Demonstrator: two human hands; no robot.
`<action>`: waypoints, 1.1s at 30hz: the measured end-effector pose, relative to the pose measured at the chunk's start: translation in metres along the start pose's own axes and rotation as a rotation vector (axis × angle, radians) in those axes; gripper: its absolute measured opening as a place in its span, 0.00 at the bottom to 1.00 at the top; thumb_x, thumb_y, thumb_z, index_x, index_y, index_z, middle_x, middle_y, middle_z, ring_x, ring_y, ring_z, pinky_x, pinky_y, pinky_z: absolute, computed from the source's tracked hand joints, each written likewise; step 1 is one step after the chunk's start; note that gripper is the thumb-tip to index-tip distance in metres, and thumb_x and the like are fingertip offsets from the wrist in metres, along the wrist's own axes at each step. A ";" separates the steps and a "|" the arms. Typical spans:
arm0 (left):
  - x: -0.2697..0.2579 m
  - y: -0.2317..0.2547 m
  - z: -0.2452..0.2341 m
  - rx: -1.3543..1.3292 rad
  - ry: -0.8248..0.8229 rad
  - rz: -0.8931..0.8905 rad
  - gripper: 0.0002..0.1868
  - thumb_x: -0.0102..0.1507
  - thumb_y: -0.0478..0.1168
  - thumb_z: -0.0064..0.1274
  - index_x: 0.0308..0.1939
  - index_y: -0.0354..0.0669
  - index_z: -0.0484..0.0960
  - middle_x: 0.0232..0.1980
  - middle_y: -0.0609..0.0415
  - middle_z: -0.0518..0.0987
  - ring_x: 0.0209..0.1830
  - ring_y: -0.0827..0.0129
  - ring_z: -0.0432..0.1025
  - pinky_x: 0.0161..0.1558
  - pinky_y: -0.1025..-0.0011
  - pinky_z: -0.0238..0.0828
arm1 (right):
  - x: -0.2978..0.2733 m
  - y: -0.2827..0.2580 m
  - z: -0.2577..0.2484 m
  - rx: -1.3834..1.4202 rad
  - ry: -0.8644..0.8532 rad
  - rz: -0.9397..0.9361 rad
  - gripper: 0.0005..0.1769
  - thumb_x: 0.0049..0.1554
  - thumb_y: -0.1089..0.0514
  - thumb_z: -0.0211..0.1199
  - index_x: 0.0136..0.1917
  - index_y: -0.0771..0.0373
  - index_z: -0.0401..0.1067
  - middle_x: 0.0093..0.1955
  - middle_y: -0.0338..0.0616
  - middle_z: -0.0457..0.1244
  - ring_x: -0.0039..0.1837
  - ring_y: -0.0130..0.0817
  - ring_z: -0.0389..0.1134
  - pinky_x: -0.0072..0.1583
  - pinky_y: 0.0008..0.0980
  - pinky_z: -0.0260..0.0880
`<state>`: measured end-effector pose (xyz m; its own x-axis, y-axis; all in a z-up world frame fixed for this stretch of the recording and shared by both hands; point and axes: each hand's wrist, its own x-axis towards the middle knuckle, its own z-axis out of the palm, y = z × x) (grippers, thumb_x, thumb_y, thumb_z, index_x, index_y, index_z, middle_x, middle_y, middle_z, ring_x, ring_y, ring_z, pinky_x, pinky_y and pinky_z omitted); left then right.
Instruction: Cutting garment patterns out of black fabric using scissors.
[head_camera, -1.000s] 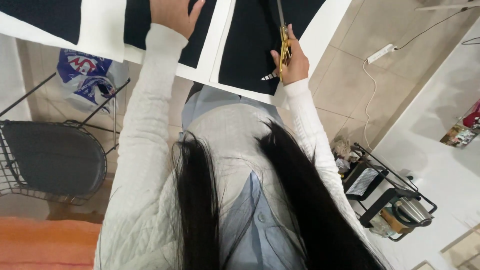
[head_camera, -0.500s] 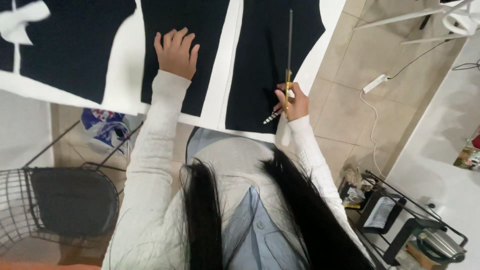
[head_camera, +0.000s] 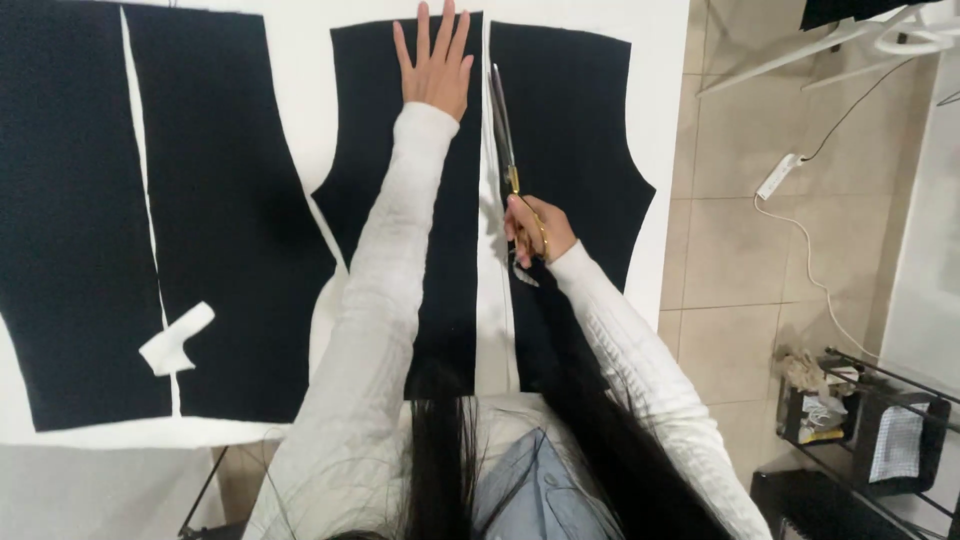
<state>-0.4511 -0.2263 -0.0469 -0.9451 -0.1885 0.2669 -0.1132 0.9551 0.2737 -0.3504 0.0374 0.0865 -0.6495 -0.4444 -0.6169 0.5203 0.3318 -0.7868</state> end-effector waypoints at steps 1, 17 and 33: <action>-0.002 0.002 0.004 0.092 0.061 0.031 0.31 0.78 0.50 0.42 0.84 0.52 0.54 0.85 0.51 0.45 0.84 0.46 0.33 0.76 0.34 0.22 | 0.007 -0.010 0.005 0.015 -0.030 -0.006 0.23 0.65 0.40 0.54 0.42 0.62 0.68 0.32 0.37 0.63 0.25 0.23 0.60 0.28 0.24 0.62; -0.010 0.013 -0.011 0.117 0.081 0.050 0.36 0.78 0.51 0.42 0.85 0.47 0.48 0.87 0.50 0.38 0.86 0.49 0.27 0.77 0.32 0.17 | 0.114 -0.049 0.019 -0.018 -0.005 0.004 0.31 0.64 0.31 0.50 0.42 0.62 0.68 0.28 0.37 0.60 0.24 0.25 0.61 0.27 0.25 0.65; -0.014 0.009 -0.006 0.017 0.031 0.062 0.44 0.69 0.38 0.51 0.85 0.49 0.45 0.87 0.51 0.41 0.85 0.50 0.28 0.76 0.32 0.15 | 0.152 -0.054 0.028 -0.256 0.206 0.045 0.39 0.53 0.18 0.52 0.34 0.57 0.66 0.26 0.35 0.59 0.25 0.26 0.64 0.27 0.28 0.68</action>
